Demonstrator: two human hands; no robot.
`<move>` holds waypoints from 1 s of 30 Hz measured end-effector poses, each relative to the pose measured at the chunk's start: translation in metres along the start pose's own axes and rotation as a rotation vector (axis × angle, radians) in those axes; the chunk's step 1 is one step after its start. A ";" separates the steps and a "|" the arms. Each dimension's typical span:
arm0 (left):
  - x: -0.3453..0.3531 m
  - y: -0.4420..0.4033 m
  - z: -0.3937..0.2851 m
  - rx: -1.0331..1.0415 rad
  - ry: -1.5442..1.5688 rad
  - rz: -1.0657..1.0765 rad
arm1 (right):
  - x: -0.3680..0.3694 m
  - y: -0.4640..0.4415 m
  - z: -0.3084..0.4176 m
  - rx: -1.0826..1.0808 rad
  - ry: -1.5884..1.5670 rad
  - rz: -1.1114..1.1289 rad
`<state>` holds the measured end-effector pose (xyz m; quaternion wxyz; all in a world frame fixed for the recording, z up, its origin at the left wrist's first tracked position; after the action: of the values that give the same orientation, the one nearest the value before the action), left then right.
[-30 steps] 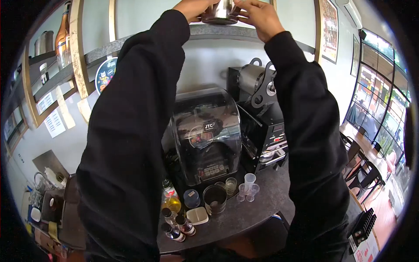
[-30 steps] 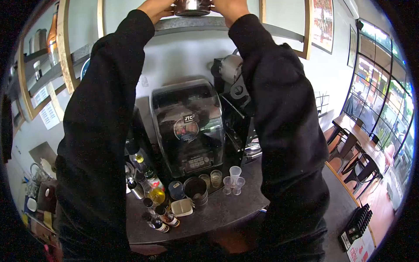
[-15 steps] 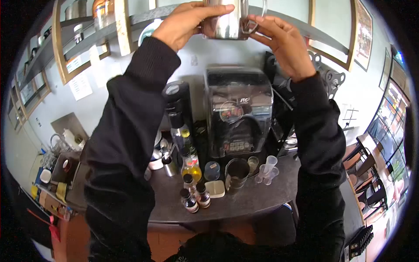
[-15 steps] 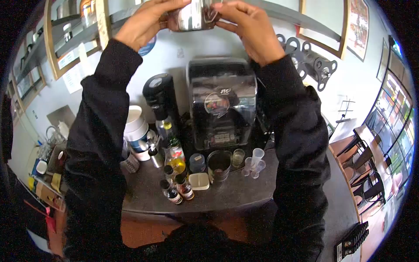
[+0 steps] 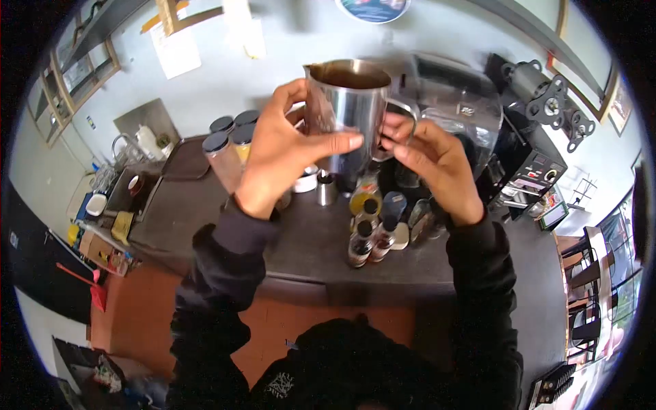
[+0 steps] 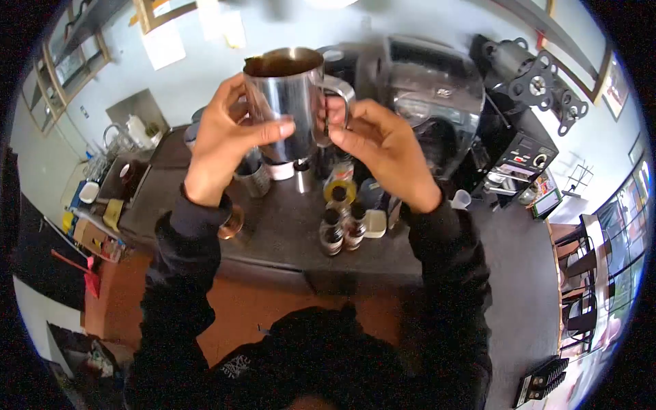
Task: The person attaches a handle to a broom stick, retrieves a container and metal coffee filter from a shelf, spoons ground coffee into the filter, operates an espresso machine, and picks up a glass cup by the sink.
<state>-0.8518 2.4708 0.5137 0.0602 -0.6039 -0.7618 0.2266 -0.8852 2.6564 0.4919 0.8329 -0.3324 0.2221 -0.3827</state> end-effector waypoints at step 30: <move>-0.224 0.254 0.214 -0.491 -0.095 -0.340 | 0.333 0.128 -0.178 0.528 -0.133 0.084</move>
<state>-0.6440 2.2430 0.2579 -0.0863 -0.4530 -0.8859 0.0504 -0.7307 2.3891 0.2395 0.9186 -0.1188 0.0733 -0.3697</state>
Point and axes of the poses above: each hand's wrist, its own y-axis away from the middle knuckle, its own x-axis out of the palm, z = x × y, the point moved 6 cm from there along -y, towards the middle knuckle, and after that the axes turned 14 degrees about -x, right-handed, at the moved point
